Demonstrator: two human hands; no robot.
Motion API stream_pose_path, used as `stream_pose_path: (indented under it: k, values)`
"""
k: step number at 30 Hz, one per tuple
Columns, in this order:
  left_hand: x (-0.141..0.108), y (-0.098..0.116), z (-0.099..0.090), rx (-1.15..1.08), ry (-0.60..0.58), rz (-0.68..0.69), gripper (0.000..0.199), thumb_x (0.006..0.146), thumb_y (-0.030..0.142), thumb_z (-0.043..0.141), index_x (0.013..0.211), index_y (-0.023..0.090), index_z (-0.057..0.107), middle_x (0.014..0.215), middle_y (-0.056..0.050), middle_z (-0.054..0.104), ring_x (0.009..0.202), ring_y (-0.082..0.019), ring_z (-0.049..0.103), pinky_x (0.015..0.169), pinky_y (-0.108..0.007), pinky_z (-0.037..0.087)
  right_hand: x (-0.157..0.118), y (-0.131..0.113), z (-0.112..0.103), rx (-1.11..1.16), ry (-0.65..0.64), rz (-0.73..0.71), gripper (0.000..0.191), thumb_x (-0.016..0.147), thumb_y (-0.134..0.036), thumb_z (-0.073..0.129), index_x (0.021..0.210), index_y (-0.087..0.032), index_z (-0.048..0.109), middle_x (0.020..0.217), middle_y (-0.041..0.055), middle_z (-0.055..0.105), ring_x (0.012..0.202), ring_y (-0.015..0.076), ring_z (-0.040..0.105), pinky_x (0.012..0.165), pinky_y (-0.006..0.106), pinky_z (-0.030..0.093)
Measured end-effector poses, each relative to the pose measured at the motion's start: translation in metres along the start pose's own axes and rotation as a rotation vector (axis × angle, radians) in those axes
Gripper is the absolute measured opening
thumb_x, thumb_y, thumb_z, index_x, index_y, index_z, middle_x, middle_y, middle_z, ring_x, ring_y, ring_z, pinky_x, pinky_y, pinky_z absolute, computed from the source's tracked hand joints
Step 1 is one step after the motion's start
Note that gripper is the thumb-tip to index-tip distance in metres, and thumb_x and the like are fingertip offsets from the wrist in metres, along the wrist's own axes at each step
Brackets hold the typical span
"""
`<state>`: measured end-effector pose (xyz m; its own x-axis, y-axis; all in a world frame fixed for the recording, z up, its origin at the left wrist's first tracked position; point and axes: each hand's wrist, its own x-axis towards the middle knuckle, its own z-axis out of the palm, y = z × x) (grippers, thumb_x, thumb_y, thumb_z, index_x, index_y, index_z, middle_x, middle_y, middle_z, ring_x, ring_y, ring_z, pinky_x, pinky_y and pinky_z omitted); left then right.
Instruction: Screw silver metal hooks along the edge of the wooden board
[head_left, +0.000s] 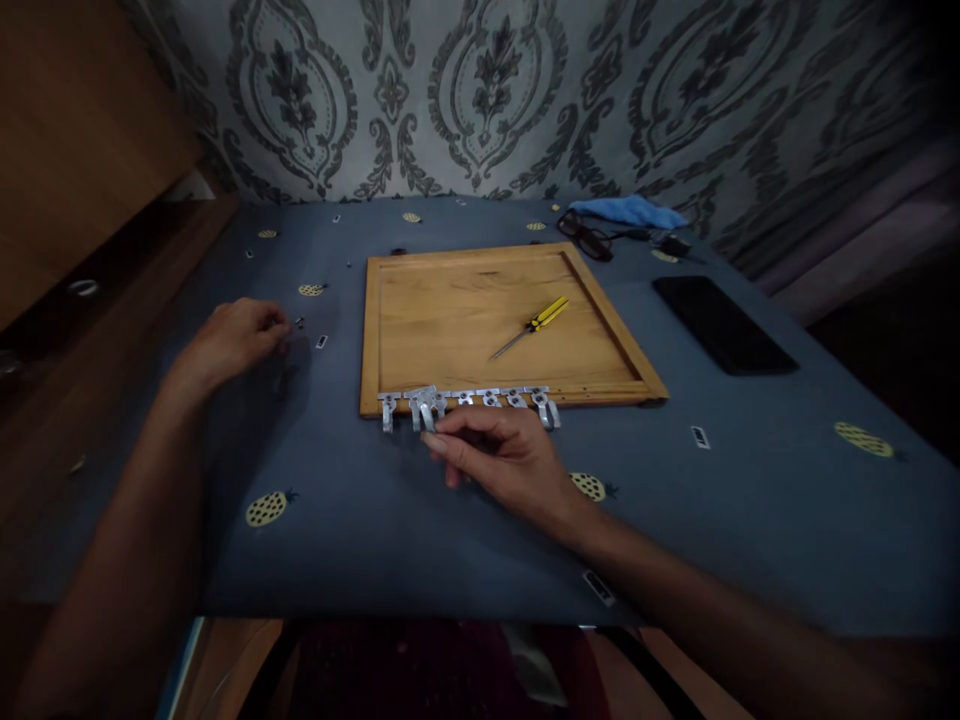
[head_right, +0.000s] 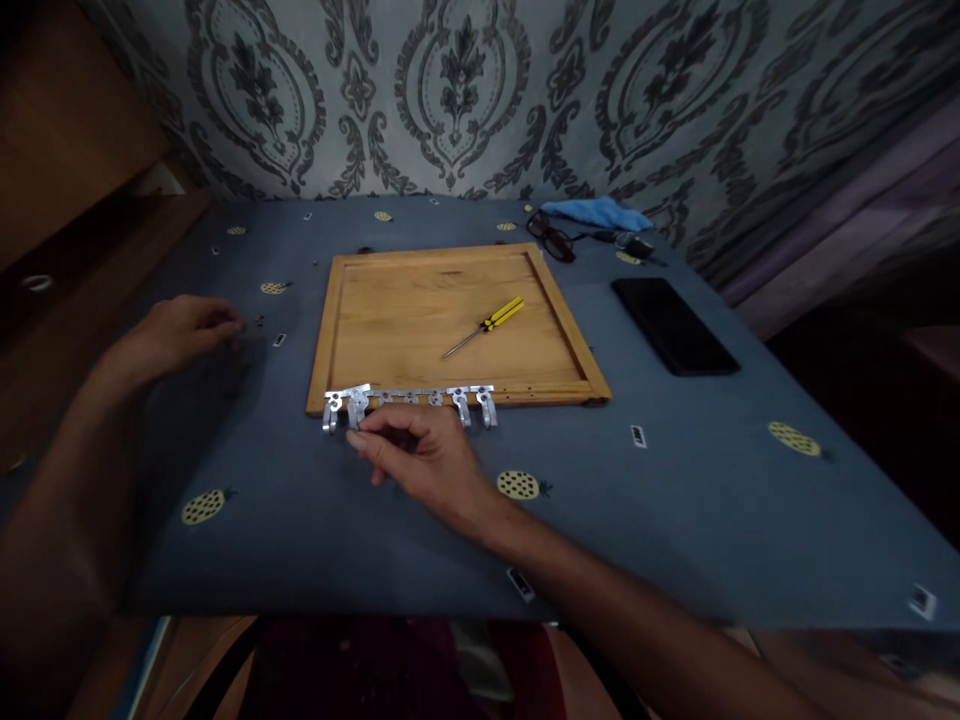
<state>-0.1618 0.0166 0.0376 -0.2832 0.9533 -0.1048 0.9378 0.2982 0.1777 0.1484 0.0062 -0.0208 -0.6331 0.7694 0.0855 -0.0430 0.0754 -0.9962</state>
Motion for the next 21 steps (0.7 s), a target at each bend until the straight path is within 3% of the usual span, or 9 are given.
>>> stream_pose_path:
  k: [8, 16, 21]
  values:
    - [0.004, -0.015, -0.001, 0.014, -0.131, 0.034, 0.024, 0.082, 0.037, 0.050, 0.073, 0.018, 0.063, 0.074, -0.005, 0.067, 0.072, -0.020, 0.058, 0.065, -0.029, 0.039, 0.001, 0.001, 0.001, -0.018, 0.010, -0.043, 0.015, 0.083, -0.028, 0.069, 0.071, -0.019, 0.068, 0.058, -0.0053, 0.058, 0.045, 0.0042, 0.056, 0.047, 0.017, 0.044]
    - [-0.003, -0.010, -0.003, -0.082, -0.264, 0.002, 0.033, 0.082, 0.051, 0.051, 0.070, 0.021, 0.058, 0.065, -0.002, 0.067, 0.060, -0.018, 0.062, 0.058, -0.026, 0.043, 0.001, -0.002, 0.001, -0.083, 0.022, -0.058, 0.016, 0.084, -0.030, 0.070, 0.072, -0.020, 0.068, 0.057, -0.0041, 0.060, 0.045, 0.0068, 0.057, 0.047, 0.018, 0.046]
    - [-0.007, -0.012, -0.002, -0.149, -0.375, 0.020, 0.037, 0.072, 0.057, 0.065, 0.068, 0.021, 0.058, 0.061, -0.001, 0.065, 0.056, -0.017, 0.061, 0.053, -0.026, 0.044, 0.001, -0.003, 0.000, -0.104, 0.021, -0.069, 0.017, 0.085, -0.030, 0.069, 0.071, -0.020, 0.067, 0.057, -0.0042, 0.061, 0.045, 0.0067, 0.057, 0.048, 0.019, 0.047]
